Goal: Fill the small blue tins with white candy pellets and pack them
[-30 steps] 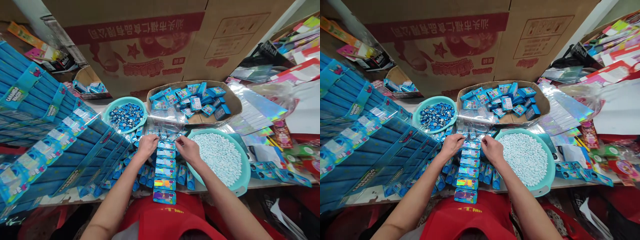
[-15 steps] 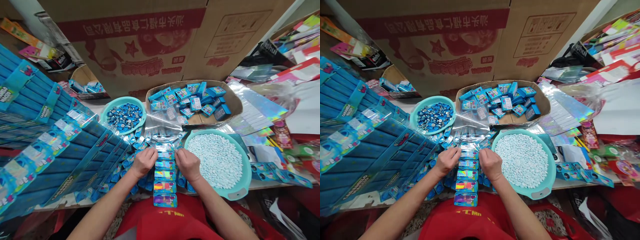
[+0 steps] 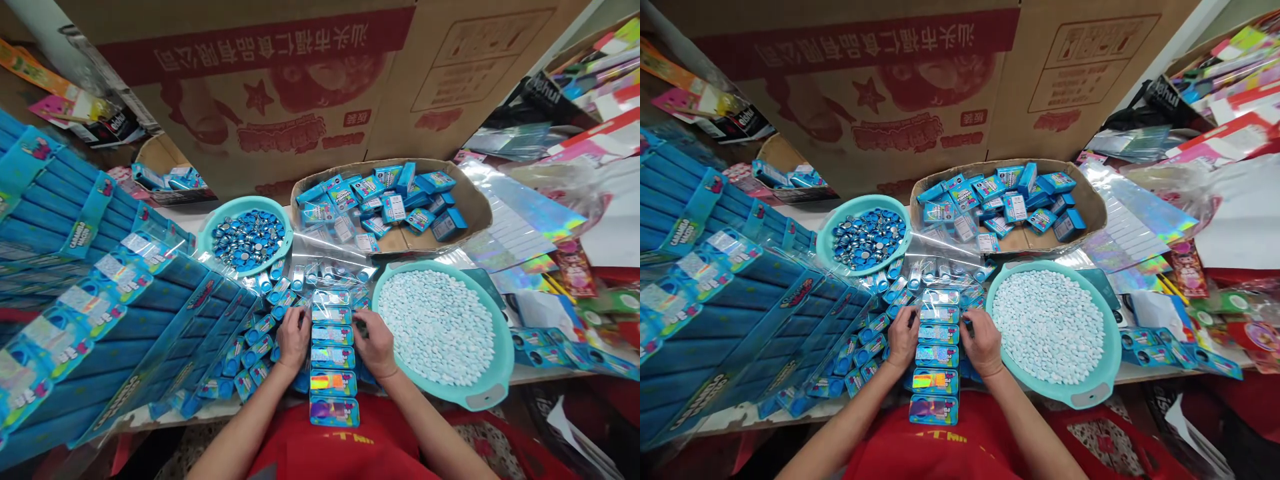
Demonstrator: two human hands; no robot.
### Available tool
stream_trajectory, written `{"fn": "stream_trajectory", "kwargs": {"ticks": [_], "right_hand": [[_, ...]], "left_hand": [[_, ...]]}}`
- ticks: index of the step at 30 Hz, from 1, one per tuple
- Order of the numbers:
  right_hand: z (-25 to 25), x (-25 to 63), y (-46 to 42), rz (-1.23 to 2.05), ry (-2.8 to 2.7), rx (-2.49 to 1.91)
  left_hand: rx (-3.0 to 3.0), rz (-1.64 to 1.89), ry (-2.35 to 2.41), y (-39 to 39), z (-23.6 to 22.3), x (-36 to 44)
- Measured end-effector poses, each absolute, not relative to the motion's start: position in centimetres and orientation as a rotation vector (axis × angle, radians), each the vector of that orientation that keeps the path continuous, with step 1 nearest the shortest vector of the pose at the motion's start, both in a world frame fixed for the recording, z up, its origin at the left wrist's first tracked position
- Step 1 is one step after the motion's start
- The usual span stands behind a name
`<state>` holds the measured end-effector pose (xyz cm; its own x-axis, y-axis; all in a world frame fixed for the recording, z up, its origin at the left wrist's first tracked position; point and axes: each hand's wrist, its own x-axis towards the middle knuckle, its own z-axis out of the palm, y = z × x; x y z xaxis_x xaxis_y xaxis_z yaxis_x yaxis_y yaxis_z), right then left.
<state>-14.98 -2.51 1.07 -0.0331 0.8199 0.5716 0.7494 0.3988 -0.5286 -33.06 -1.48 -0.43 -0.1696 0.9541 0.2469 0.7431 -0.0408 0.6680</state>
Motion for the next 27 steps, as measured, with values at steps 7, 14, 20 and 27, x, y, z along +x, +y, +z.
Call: {"fn": "stream_trajectory", "kwargs": {"ticks": [7, 14, 20, 27], "right_hand": [[0.1, -15.7, -1.8, 0.365, -1.755, -1.651], [0.7, -15.7, -3.2, 0.309, -1.815, -1.595], [1.6, -15.6, -3.8, 0.274, -1.836, -1.51], [4.3, -15.5, -3.4, 0.227, -1.799, -1.469]], "left_hand": [[2.05, 0.67, 1.982, -1.1, -0.6, -33.4], [2.384, 0.628, 1.904, -2.0, 0.0, -34.1], [2.602, 0.73, 1.77, -2.4, 2.1, -34.8], [2.638, 0.881, 1.746, -1.8, 4.6, -35.0]]}}
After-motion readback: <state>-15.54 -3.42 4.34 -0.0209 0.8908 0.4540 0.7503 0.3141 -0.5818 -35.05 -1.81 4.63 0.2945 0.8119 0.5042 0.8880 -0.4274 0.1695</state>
